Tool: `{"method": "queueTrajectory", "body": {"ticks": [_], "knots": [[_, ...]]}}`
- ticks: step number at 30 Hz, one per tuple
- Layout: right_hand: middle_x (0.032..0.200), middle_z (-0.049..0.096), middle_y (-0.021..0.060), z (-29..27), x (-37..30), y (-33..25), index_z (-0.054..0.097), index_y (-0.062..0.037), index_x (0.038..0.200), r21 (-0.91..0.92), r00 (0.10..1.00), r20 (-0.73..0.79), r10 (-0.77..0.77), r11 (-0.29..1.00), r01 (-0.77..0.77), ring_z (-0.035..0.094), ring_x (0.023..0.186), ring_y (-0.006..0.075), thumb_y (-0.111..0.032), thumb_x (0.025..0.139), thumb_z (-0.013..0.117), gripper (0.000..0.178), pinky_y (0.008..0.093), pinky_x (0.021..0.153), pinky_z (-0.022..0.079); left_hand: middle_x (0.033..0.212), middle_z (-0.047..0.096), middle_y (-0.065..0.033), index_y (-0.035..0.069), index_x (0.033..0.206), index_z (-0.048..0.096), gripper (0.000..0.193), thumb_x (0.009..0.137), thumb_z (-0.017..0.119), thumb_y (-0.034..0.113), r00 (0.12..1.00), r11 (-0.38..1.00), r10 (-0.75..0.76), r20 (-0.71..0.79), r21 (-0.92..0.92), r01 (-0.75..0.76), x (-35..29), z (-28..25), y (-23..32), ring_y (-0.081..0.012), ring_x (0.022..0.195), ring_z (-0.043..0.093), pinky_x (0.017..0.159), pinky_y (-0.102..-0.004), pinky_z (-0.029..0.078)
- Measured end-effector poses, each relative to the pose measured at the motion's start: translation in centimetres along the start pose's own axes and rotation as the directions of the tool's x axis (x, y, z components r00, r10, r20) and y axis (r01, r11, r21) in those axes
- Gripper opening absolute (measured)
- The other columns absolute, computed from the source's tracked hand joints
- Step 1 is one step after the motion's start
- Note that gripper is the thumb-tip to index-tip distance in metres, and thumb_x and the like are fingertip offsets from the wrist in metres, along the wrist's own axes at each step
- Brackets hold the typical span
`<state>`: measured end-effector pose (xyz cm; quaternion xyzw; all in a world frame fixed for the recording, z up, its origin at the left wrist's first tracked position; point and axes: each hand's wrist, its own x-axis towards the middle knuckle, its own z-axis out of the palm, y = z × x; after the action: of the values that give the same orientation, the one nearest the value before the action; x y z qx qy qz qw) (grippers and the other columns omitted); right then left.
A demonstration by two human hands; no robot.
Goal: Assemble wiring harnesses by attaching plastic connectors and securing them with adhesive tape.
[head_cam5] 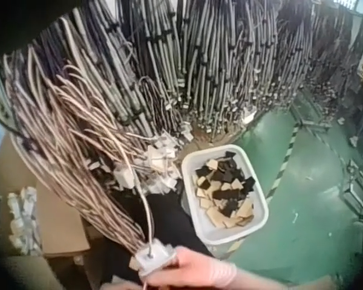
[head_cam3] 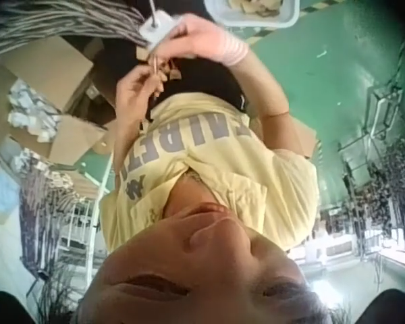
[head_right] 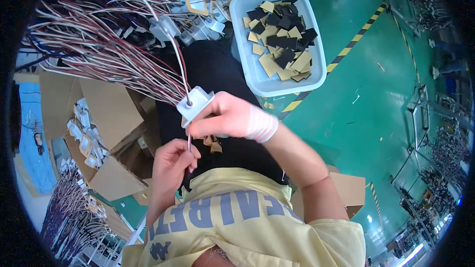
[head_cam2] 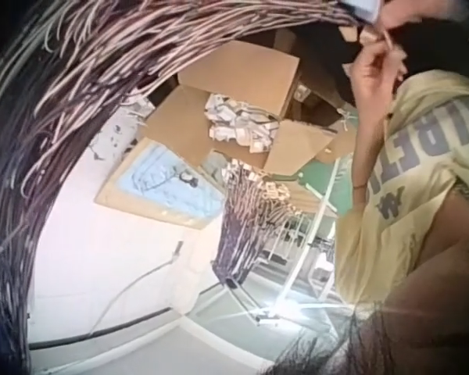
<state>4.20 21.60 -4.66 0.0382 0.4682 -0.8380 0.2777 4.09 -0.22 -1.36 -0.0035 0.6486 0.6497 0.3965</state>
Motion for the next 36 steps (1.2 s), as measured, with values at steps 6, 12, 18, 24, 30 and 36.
{"method": "queueTrajectory", "body": {"ticks": [6,12,18,24,30,36], "knots": [[0.080,0.062,0.0010,-11.2,-1.3,-0.1,0.067,0.0014,0.093,-0.408,0.782,-0.578,-0.234,0.913,-0.028,0.054,0.073,0.0083,-0.017,0.083,0.064,0.021,0.0227,0.065,0.043,0.088,0.060,-0.0043,0.005,0.101,0.056,0.013,0.097,0.052,0.017,0.969,0.728,-0.195,0.152,-0.639,0.247,1.9,-1.5,-1.6,-0.0147,0.076,0.058,0.070,-0.0299,0.046],[0.093,0.060,0.0074,-17.6,6.3,4.6,0.063,-0.0096,0.097,-0.803,0.729,-0.426,-0.537,-0.147,-0.578,0.058,0.096,0.0281,-0.019,0.077,0.060,0.023,0.0407,0.076,0.050,0.106,0.064,-0.0091,0.007,0.108,0.057,0.016,0.097,0.051,0.019,0.989,0.767,-0.117,0.089,-0.625,0.147,4.3,-0.6,-0.1,-0.0161,0.091,0.062,0.082,-0.0292,0.047],[0.086,0.058,0.0064,-19.3,7.8,6.9,0.063,-0.0101,0.086,-0.790,0.699,-0.341,-0.629,-0.212,-0.576,0.058,0.087,0.0273,-0.019,0.078,0.059,0.013,0.0407,0.070,0.048,0.121,0.060,-0.0118,0.011,0.107,0.056,0.014,0.098,0.050,0.019,0.984,0.751,-0.159,0.077,-0.638,0.172,4.7,1.4,-0.3,-0.0166,0.103,0.059,0.090,-0.0305,0.044],[0.075,0.056,0.0058,-8.7,-0.3,1.6,0.058,-0.0030,0.090,0.056,0.727,-0.678,-0.108,0.979,0.198,0.056,0.070,0.0194,-0.027,0.084,0.061,0.025,0.0314,0.059,0.043,0.142,0.044,-0.0099,0.014,0.109,0.054,0.014,0.100,0.046,0.021,0.990,0.696,-0.041,0.135,-0.707,0.125,5.6,2.7,-1.5,-0.0177,0.126,0.044,0.103,-0.0314,0.033],[0.076,0.058,0.0159,0.5,-3.6,2.7,0.051,-0.0003,0.086,0.543,0.988,-0.151,-0.032,0.833,0.110,0.055,0.063,0.0242,-0.037,0.082,0.061,0.038,0.0299,0.053,0.041,0.147,0.036,-0.0148,0.010,0.106,0.053,0.015,0.097,0.051,0.022,0.949,0.817,0.161,0.270,-0.576,0.025,5.3,3.8,-1.6,-0.0157,0.109,0.052,0.092,-0.0318,0.044],[0.076,0.060,0.0113,3.7,-3.2,2.9,0.060,0.0029,0.091,0.440,0.991,-0.137,0.012,0.897,0.050,0.058,0.067,0.0184,-0.028,0.085,0.061,0.032,0.0276,0.056,0.042,0.099,0.058,0.0002,0.003,0.107,0.056,0.018,0.097,0.054,0.017,0.960,0.921,0.182,0.211,-0.377,-0.092,2.0,2.3,-0.9,-0.0044,0.077,0.051,0.071,-0.0207,0.044]]}}
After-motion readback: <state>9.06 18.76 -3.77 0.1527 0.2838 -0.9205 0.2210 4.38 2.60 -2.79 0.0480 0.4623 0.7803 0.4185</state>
